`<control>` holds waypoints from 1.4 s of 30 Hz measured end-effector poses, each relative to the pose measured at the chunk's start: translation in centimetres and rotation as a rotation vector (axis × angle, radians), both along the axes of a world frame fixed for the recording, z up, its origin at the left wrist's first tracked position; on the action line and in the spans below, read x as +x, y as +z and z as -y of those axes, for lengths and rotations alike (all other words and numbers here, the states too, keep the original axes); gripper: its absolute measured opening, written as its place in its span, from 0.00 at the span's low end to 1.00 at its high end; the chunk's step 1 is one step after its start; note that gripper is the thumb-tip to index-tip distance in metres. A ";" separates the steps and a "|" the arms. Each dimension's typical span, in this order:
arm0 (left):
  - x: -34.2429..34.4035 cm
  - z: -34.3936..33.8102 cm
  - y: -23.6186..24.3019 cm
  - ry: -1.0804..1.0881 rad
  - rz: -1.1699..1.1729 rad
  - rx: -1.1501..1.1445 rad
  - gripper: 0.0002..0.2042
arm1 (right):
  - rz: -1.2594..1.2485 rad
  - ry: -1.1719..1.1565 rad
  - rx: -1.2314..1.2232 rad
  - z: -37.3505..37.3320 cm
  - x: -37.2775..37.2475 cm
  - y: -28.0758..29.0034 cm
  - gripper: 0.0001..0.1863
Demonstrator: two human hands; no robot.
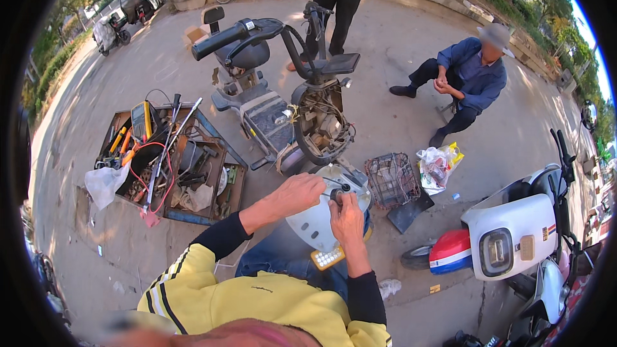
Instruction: The person repairs a scooter by hand, manipulating wires and components within the central console. They then place a white plastic cover over the console area.
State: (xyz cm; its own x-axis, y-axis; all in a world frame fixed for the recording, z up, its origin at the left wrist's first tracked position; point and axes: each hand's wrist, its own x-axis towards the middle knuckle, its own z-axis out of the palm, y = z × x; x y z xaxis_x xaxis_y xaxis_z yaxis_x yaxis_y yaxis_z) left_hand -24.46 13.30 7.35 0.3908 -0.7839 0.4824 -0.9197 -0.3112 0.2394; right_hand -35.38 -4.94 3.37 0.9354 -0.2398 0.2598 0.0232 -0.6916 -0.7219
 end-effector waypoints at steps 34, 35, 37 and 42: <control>-4.3 1.9 10.2 0.056 0.356 -0.605 0.20 | 0.874 -0.116 -0.319 1.7 3.8 16.1 0.18; -4.2 1.8 10.3 0.043 0.362 -0.616 0.20 | 0.893 -0.114 -0.334 1.7 3.7 16.8 0.18; -3.8 1.4 10.0 -0.001 0.411 -0.650 0.19 | 0.929 -0.104 -0.372 1.6 3.4 17.6 0.18; -3.7 0.7 9.7 -0.077 0.427 -0.733 0.18 | 0.995 -0.059 -0.410 1.2 2.5 19.1 0.15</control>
